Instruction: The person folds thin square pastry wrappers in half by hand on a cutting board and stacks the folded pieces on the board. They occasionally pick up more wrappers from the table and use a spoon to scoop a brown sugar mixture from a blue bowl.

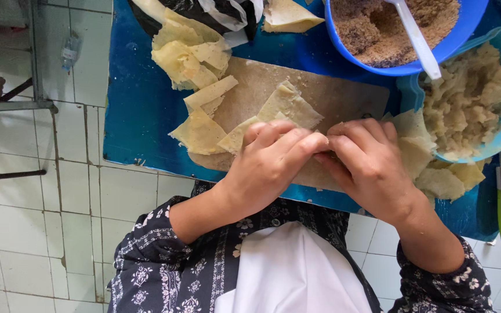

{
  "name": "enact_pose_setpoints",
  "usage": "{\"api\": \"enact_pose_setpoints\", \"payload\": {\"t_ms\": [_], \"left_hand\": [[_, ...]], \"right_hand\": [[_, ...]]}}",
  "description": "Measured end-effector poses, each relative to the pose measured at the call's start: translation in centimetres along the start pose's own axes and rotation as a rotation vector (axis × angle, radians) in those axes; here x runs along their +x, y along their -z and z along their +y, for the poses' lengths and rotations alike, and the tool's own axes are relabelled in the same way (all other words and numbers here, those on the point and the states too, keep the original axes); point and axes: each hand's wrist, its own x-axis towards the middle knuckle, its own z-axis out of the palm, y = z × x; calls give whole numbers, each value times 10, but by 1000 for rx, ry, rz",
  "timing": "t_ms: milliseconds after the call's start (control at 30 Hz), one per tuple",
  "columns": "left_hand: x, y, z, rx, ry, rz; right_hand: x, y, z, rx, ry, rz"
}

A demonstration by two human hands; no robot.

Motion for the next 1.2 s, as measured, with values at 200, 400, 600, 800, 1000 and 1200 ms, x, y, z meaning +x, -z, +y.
{"api": "enact_pose_setpoints", "payload": {"t_ms": [200, 400, 600, 800, 1000, 1200], "left_hand": [[-2, 2, -2, 276, -102, 35], [2, 2, -4, 312, -81, 26], [-6, 4, 4, 325, -94, -40], [-19, -3, 10, 512, -147, 30], [-27, -11, 7, 726, -180, 72], [-26, -11, 4, 677, -125, 25]], "right_hand": [[0, -1, -1, -23, -8, 17], [4, 1, -5, -38, -2, 31], [2, 6, -9, -5, -40, -56], [-12, -3, -18, -123, 13, 74], [-20, -15, -25, -372, 34, 182], [-23, -18, -26, -259, -20, 213]]}}
